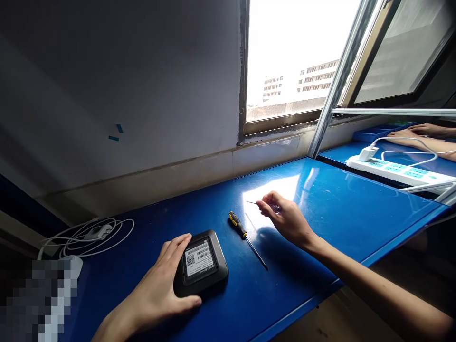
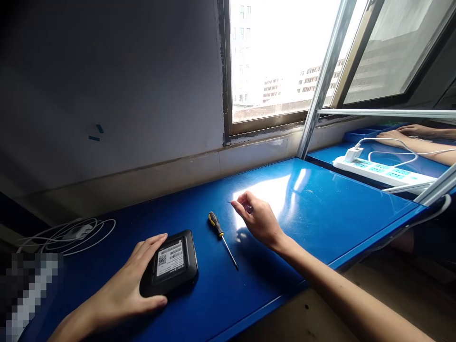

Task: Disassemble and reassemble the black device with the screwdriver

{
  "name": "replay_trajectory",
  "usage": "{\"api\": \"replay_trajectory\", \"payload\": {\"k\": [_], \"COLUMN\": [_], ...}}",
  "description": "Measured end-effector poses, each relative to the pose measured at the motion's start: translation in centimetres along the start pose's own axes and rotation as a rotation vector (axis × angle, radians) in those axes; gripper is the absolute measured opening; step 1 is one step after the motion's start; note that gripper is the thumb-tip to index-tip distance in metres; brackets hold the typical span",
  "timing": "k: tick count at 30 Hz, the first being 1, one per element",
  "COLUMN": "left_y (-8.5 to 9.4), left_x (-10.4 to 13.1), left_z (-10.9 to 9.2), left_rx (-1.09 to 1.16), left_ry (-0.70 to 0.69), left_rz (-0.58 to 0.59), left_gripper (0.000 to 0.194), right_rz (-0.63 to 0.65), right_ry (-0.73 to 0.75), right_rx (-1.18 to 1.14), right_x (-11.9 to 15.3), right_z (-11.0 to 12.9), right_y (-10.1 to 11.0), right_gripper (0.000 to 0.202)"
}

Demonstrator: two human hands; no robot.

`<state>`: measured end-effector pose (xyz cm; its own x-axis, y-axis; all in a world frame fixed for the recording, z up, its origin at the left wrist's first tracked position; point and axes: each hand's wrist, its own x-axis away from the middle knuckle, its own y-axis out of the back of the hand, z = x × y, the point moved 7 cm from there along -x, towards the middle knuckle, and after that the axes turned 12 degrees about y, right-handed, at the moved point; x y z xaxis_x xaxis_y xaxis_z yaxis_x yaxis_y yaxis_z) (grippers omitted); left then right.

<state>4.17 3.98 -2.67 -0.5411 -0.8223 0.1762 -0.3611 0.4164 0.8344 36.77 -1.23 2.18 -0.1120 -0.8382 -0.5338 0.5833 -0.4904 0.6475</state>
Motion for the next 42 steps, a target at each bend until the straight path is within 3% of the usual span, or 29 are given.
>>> {"api": "replay_trajectory", "payload": {"k": [5,8,12,16,19,28,37,42], "left_y": [0.1,0.4,0.5,0.5,0.4,0.5,0.4,0.3], "left_x": [0.2,0.3,0.2,0.0,-0.2,-0.3,-0.2,-0.3], "left_z": [-0.7,-1.1,-1.3,-1.2,-1.2,-1.8,-2.3,-2.2], "left_rx": [-0.014,-0.009,-0.005,-0.014,-0.046,-0.055,-0.026,-0.009], "left_ry": [0.032,0.057,0.061,0.024,0.0,0.003,-0.001,-0.003], "left_rz": [0.053,0.065,0.05,0.028,0.007,-0.006,0.056,0.061], "left_gripper": [0.107,0.108,0.111,0.106,0.102,0.108,0.114,0.118], "right_rz": [0.164,0.196,0.119,0.35,0.502,0.516,0.713,0.757], "right_ry": [0.111,0.156,0.298,0.373,0.347,0.202,0.289,0.303], "right_rx": [0.153,0.234,0.296,0.149,0.224,0.323,0.437,0.468], "right_x": [0.9,1.3,0.7,-0.3,-1.1,-1.9,-3.3,-3.4], "right_z": [-1.6,-0.9,4.1,9.3,10.7,9.9,9.7,10.1], "right_y": [-1.8,-2.4,-3.1,-7.1,-9.7,-11.0,-13.3,-13.9], "right_gripper": [0.019,0.02,0.024,0.026,0.026,0.037,0.028,0.029]}}
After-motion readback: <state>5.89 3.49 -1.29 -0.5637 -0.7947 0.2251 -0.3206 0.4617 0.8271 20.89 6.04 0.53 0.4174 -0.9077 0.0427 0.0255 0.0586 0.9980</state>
